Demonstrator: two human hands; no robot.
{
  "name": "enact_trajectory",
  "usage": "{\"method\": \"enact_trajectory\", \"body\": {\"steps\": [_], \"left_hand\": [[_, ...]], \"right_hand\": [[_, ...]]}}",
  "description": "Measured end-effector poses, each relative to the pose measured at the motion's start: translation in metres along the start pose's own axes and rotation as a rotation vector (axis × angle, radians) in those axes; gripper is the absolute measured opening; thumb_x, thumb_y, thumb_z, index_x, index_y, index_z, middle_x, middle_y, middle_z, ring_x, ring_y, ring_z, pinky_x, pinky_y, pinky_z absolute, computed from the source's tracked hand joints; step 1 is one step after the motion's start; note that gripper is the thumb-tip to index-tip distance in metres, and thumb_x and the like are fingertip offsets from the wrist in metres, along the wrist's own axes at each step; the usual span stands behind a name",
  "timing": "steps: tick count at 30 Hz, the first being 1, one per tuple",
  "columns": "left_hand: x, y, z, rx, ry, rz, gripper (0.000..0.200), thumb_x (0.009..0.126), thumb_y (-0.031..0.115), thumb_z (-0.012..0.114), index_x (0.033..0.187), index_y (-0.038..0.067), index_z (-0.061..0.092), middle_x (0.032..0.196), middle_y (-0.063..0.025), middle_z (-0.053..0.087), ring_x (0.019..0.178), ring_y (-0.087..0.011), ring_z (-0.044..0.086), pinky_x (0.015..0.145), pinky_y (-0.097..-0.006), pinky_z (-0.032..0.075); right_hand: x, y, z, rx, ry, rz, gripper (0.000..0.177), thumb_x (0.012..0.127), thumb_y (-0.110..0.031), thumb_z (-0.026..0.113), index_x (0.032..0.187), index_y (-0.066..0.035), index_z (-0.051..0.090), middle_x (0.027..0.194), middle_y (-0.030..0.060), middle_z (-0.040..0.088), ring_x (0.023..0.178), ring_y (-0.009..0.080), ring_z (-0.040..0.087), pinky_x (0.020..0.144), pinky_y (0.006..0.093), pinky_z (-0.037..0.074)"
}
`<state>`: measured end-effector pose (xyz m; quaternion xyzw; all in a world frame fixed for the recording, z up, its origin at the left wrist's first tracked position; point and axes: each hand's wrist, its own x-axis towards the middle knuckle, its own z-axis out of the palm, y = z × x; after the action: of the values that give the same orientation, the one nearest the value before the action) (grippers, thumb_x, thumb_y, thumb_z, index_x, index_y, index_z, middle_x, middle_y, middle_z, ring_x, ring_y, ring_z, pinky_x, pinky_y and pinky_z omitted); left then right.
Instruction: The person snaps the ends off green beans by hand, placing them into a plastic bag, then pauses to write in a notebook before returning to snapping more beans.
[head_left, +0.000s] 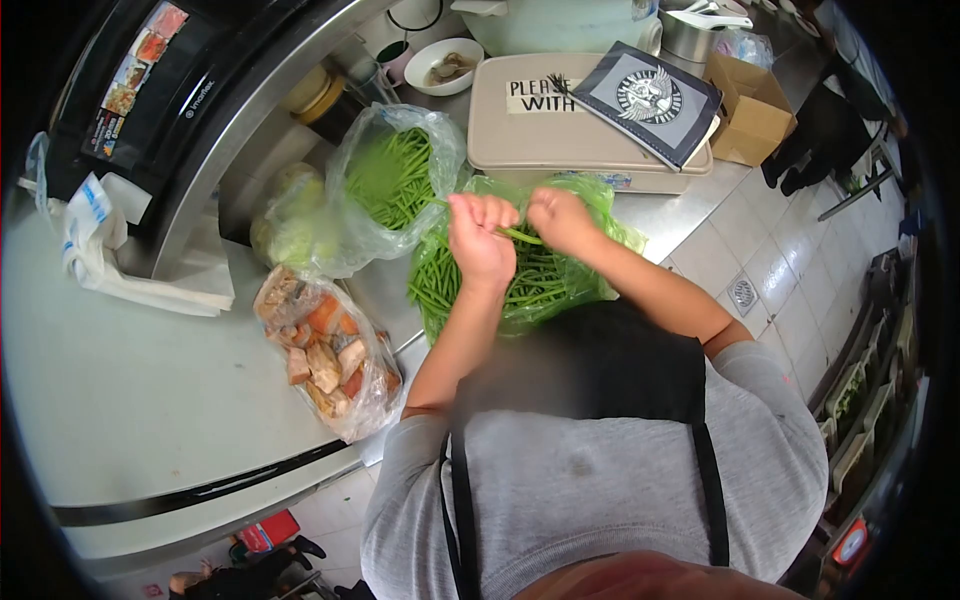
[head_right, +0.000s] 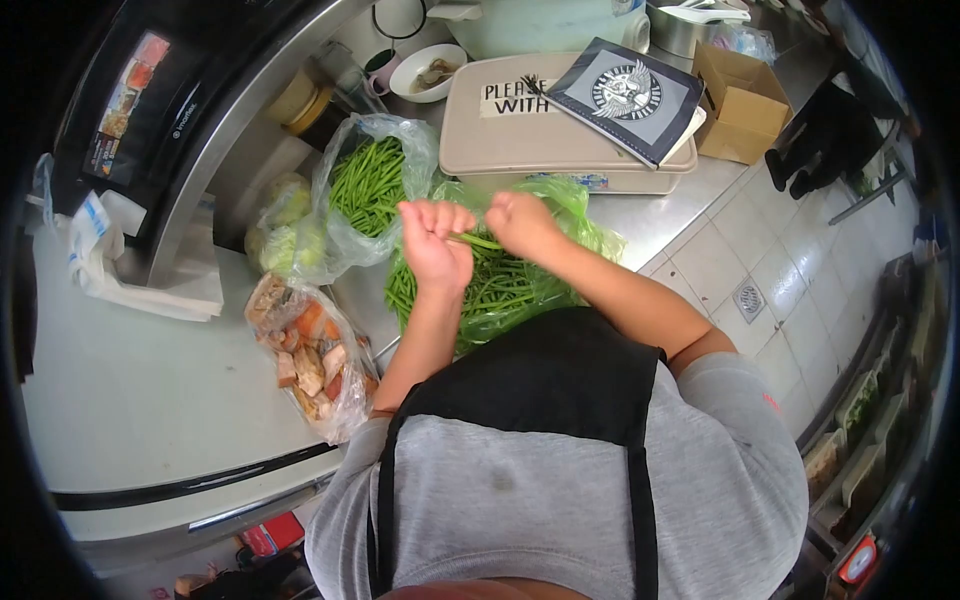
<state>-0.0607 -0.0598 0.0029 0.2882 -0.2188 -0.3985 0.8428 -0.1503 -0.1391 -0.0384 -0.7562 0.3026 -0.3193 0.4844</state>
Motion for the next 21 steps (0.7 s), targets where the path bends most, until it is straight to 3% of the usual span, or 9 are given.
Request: {"method": "enact_trajectory", "body": {"steps": [2, 5, 6, 9, 12, 15, 18, 21], "left_hand": [[0.0, 0.01, 0.0, -0.045, -0.033, 0.028, 0.039, 0.088, 0.04, 0.03, 0.06, 0.012, 0.029, 0.05, -0.0001, 0.026, 0.051, -0.0149, 0.027, 0.052, -0.0283, 0.028], [0.006, 0.02, -0.011, -0.079, -0.04, 0.053, 0.04, 0.088, 0.041, 0.029, 0.06, 0.012, 0.029, 0.05, 0.0002, 0.025, 0.051, -0.0148, 0.027, 0.052, -0.0277, 0.027], [0.009, 0.021, -0.014, -0.092, -0.023, 0.049, 0.04, 0.088, 0.042, 0.029, 0.06, 0.012, 0.029, 0.05, 0.0002, 0.025, 0.051, -0.0149, 0.027, 0.052, -0.0279, 0.027], [0.014, 0.022, -0.018, -0.113, 0.031, 0.053, 0.04, 0.088, 0.041, 0.03, 0.06, 0.012, 0.029, 0.05, 0.0, 0.025, 0.051, -0.0151, 0.026, 0.052, -0.0285, 0.027], [0.013, 0.024, -0.02, -0.1, 0.053, 0.051, 0.039, 0.088, 0.04, 0.03, 0.06, 0.012, 0.029, 0.05, 0.0, 0.025, 0.051, -0.0152, 0.026, 0.053, -0.0286, 0.027], [0.013, 0.025, -0.02, -0.078, 0.053, 0.037, 0.039, 0.088, 0.04, 0.031, 0.06, 0.012, 0.029, 0.05, 0.0, 0.026, 0.05, -0.015, 0.026, 0.052, -0.0285, 0.028], [0.004, 0.02, -0.007, -0.062, 0.066, -0.037, 0.04, 0.087, 0.042, 0.032, 0.06, 0.012, 0.03, 0.05, 0.0002, 0.026, 0.049, -0.0142, 0.027, 0.051, -0.0276, 0.028], [-0.008, 0.015, 0.004, -0.111, -0.019, -0.175, 0.04, 0.086, 0.043, 0.033, 0.061, 0.012, 0.03, 0.05, 0.0006, 0.027, 0.048, -0.0131, 0.027, 0.047, -0.0263, 0.026]], "right_hand": [[0.015, 0.042, -0.001, 0.143, 0.019, 0.128, 0.022, 0.077, -0.019, 0.046, 0.066, -0.001, 0.05, 0.054, 0.0079, 0.047, 0.052, 0.0151, 0.048, 0.05, 0.0306, 0.04], [0.005, 0.014, -0.016, 0.262, -0.324, 0.26, 0.027, 0.081, -0.025, 0.046, 0.068, -0.002, 0.052, 0.056, 0.004, 0.049, 0.055, 0.0115, 0.049, 0.051, 0.0257, 0.042], [0.0, 0.007, -0.016, 0.368, -0.389, 0.231, 0.03, 0.084, -0.028, 0.045, 0.07, -0.003, 0.054, 0.059, 0.002, 0.051, 0.057, 0.0091, 0.049, 0.053, 0.0209, 0.042], [-0.006, 0.005, -0.007, 0.391, -0.492, 0.049, 0.023, 0.082, -0.023, 0.047, 0.073, -0.003, 0.054, 0.061, 0.0026, 0.052, 0.057, 0.0092, 0.05, 0.054, 0.0224, 0.042], [-0.006, 0.001, -0.007, 0.19, -0.476, -0.037, 0.016, 0.08, -0.018, 0.048, 0.076, -0.004, 0.054, 0.062, 0.0035, 0.053, 0.057, 0.0107, 0.05, 0.056, 0.0242, 0.041], [-0.008, -0.012, -0.01, 0.044, -0.455, -0.162, 0.012, 0.076, -0.014, 0.047, 0.075, -0.005, 0.055, 0.063, 0.0077, 0.055, 0.058, 0.0181, 0.053, 0.055, 0.0301, 0.042], [-0.011, -0.017, -0.005, -0.433, -0.376, -0.37, 0.013, 0.072, -0.014, 0.046, 0.073, -0.005, 0.056, 0.066, 0.0123, 0.057, 0.061, 0.0267, 0.055, 0.055, 0.0356, 0.043], [-0.012, -0.004, 0.011, -0.365, -0.336, -0.249, 0.016, 0.068, -0.016, 0.046, 0.07, -0.005, 0.057, 0.066, 0.014, 0.057, 0.064, 0.0309, 0.054, 0.056, 0.0396, 0.043]]}}
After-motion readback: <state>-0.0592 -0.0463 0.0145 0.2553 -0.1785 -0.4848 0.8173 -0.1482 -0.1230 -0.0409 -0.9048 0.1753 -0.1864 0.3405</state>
